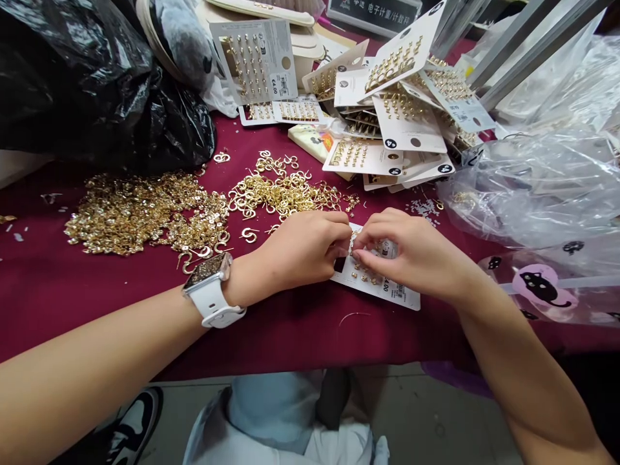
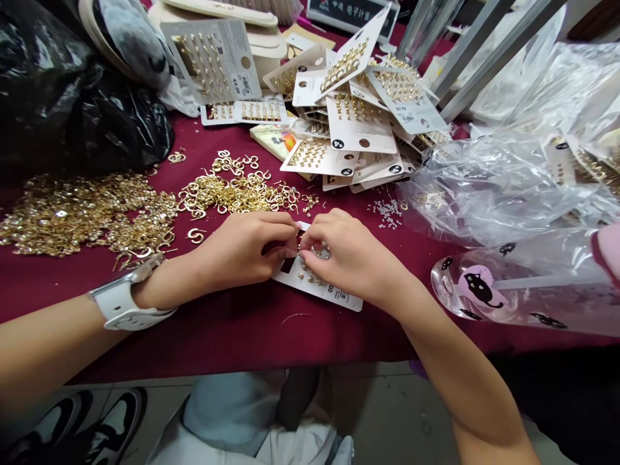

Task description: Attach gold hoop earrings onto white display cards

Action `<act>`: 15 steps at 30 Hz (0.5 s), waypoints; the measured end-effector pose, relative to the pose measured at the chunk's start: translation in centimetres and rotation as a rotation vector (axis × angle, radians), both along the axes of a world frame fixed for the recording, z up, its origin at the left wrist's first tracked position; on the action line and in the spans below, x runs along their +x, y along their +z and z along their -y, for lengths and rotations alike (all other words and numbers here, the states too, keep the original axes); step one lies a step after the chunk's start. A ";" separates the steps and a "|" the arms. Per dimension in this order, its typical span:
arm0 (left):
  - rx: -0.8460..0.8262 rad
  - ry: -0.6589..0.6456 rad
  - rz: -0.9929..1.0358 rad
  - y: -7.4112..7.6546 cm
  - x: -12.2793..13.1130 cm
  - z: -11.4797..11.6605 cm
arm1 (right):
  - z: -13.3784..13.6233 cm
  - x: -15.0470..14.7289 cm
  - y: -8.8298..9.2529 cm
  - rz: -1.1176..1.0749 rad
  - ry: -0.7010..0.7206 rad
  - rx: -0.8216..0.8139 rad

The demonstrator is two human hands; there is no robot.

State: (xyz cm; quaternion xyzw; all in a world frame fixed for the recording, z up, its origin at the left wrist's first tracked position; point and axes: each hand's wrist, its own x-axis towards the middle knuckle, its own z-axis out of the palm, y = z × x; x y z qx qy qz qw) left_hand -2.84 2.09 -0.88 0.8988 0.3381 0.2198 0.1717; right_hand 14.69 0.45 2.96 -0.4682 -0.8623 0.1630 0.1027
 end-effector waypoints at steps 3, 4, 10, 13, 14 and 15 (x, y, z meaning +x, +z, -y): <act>-0.002 0.002 -0.011 0.0 0.0 0.0 | 0.0 -0.1 -0.1 0.007 -0.002 0.014; -0.002 0.001 -0.011 0.0 0.0 0.0 | 0.0 -0.1 -0.1 0.006 0.005 0.016; 0.010 -0.013 0.012 -0.1 0.0 -0.1 | 0.1 0.1 -0.1 0.003 0.041 0.045; 0.008 -0.011 0.011 -0.1 0.0 0.0 | 0.2 0.2 0.1 -0.011 0.020 0.053; 0.009 -0.009 0.007 -0.1 0.0 0.0 | 0.3 0.2 0.2 -0.011 0.015 0.055; 0.010 -0.008 0.003 -0.1 0.0 0.0 | 0.3 0.2 0.2 -0.006 0.012 0.058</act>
